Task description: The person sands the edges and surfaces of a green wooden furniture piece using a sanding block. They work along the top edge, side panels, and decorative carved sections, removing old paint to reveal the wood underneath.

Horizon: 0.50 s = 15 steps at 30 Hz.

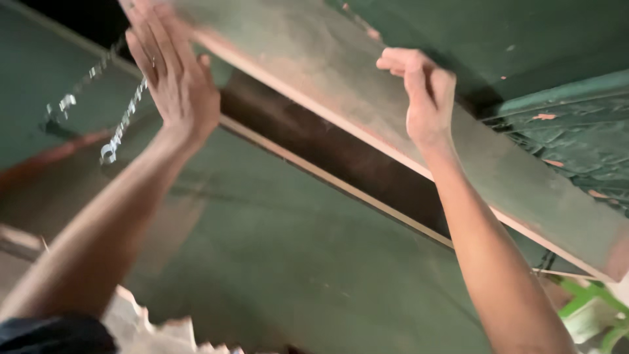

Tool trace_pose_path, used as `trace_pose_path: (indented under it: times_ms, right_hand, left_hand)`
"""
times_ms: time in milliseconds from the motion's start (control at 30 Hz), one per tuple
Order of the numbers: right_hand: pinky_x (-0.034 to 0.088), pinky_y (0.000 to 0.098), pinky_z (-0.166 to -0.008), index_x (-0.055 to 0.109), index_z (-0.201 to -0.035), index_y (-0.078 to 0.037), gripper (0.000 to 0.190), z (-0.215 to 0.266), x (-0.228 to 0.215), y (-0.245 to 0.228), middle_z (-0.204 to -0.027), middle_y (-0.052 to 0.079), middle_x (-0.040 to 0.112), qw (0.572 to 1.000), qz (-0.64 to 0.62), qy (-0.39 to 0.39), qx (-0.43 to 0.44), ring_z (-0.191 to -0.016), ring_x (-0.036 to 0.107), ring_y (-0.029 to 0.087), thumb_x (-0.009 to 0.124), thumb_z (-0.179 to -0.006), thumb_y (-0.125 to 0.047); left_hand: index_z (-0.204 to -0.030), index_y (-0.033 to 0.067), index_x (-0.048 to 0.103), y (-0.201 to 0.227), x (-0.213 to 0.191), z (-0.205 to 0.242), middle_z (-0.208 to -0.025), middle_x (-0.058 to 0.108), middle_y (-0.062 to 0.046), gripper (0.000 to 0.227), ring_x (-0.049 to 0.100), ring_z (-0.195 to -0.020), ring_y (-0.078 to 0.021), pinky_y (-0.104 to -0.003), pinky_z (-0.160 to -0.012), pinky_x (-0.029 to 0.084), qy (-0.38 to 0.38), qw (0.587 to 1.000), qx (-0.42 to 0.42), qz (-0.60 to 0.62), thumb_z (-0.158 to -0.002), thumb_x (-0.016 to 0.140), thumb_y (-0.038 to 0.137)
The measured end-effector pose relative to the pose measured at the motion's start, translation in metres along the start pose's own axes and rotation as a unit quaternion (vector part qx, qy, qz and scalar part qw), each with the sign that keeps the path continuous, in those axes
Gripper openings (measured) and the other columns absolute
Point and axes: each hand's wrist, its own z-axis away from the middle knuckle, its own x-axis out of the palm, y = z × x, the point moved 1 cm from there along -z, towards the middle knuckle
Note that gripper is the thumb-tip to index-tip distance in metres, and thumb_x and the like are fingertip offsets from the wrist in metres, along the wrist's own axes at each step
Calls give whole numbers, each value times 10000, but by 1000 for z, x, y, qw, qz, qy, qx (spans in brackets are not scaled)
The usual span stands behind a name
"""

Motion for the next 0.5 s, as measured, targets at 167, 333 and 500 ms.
trace_pose_path:
  times_ms: [167,333,500]
  right_hand:
    - [537,323,-999,686,-1220,61,433,-4,5,4,-1124,156,762,1000,-5,14,11,-1078,721,196,411,-1172,-270]
    - [534,340,-1048,660,-1255,73,445,4,2,2,-1206,165,723,1000,-20,11,-10,-1149,715,227,409,-1198,-291]
    - [533,344,-1044,676,-1219,78,469,4,5,-2,-1177,162,735,999,-23,33,6,-1122,705,228,400,-1208,-302]
  left_hand:
    - [-1422,-109,498,112,-33,33,-1498,397,-373,526,333,-1414,-538,-638,-1203,248,16,945,141,295,-1017,587,215]
    - [-1406,74,670,159,-44,48,-1430,680,2,406,642,-1296,-124,-308,-1084,517,259,809,385,361,-1002,665,111]
    - [-1423,171,598,-23,9,4,-1439,589,-57,399,526,-1360,-271,-424,-1112,488,42,957,211,195,-1040,658,77]
